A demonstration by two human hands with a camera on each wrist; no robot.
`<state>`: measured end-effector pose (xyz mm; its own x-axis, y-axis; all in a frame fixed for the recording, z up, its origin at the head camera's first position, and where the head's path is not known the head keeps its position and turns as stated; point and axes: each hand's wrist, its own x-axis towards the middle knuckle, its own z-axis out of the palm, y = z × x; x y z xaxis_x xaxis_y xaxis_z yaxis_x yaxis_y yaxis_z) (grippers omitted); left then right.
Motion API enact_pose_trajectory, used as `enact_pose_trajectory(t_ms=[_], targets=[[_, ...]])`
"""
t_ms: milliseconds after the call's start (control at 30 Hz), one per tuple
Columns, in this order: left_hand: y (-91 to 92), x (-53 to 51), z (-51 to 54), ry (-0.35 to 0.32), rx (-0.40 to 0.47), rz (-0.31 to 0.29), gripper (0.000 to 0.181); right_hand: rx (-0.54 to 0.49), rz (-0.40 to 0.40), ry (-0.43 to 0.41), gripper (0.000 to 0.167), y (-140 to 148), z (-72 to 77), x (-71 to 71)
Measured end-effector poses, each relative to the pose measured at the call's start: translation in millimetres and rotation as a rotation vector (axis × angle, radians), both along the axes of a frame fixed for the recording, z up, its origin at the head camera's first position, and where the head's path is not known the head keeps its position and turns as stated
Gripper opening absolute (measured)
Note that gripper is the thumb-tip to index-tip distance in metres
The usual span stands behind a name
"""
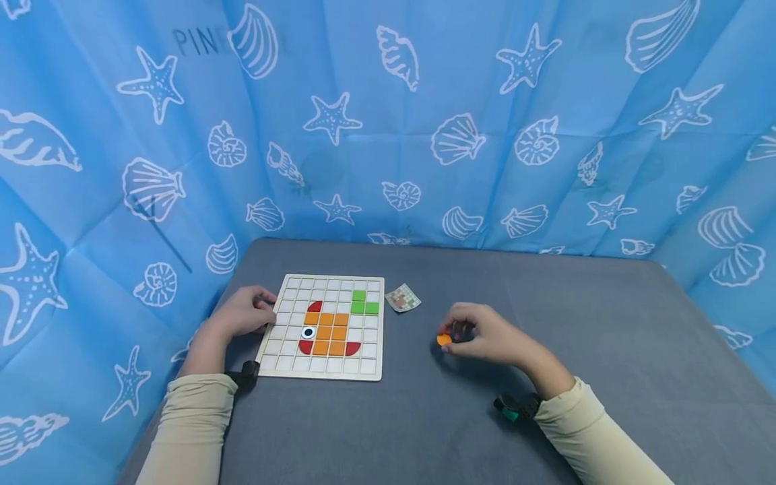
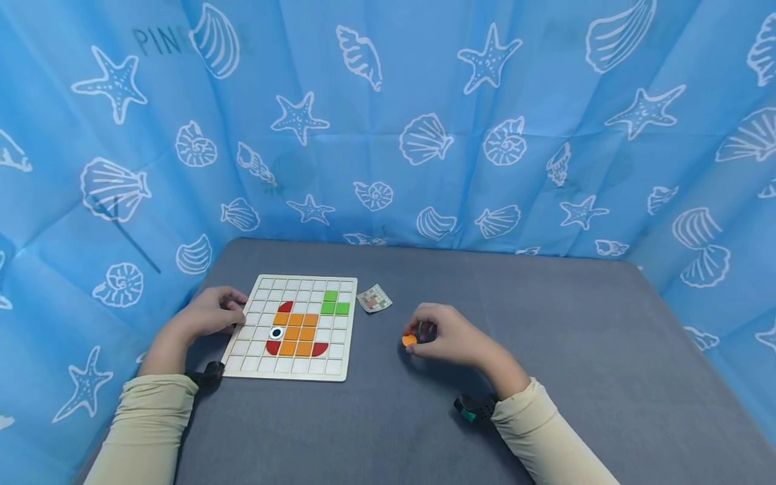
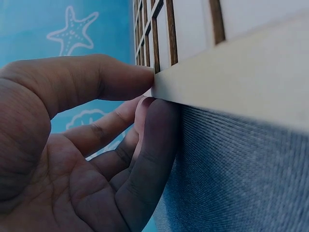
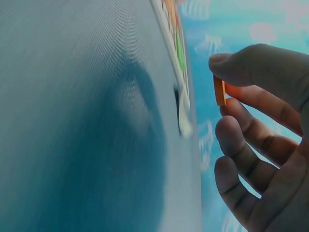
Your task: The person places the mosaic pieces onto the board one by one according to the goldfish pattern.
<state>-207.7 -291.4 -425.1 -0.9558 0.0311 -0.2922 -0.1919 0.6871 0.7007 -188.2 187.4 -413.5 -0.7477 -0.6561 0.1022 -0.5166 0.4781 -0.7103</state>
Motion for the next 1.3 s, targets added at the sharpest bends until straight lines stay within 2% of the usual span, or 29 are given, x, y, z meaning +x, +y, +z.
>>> enact_pose_trajectory(t_ms=[233,467,700,833,1000,1300], targets=[[-0.5,-1.1,-2.1,-0.003,0.011,0.011,0.052,-0.018,0.089,0.013,0.017,-69.8,1.0,-11.1],[-0.3,-1.3,0.2,0.002,-0.002,0.009,0.051,-0.051,0.209,0.017,0.017,-142.5,-0.7,-21.0],[-0.6,-1.1,0.5,0.008,-0.001,0.001,0.05,-0.046,0.223,-0.035,0.016,-200.7,-5.6,-23.0],[-3.0,-0.8,0.0,0.009,0.008,-0.009,0.049,-0.023,0.203,-0.055,0.015,-223.5,-10.9,-23.6],[-4.5,-0.7,0.0,-0.001,0.033,-0.014,0.05,0.015,0.184,-0.037,0.016,-243.5,-18.5,-25.0],[-2.6,0.5,3.4,-0.011,0.043,-0.02,0.05,0.08,0.161,-0.011,0.013,-258.4,-21.5,-25.3]])
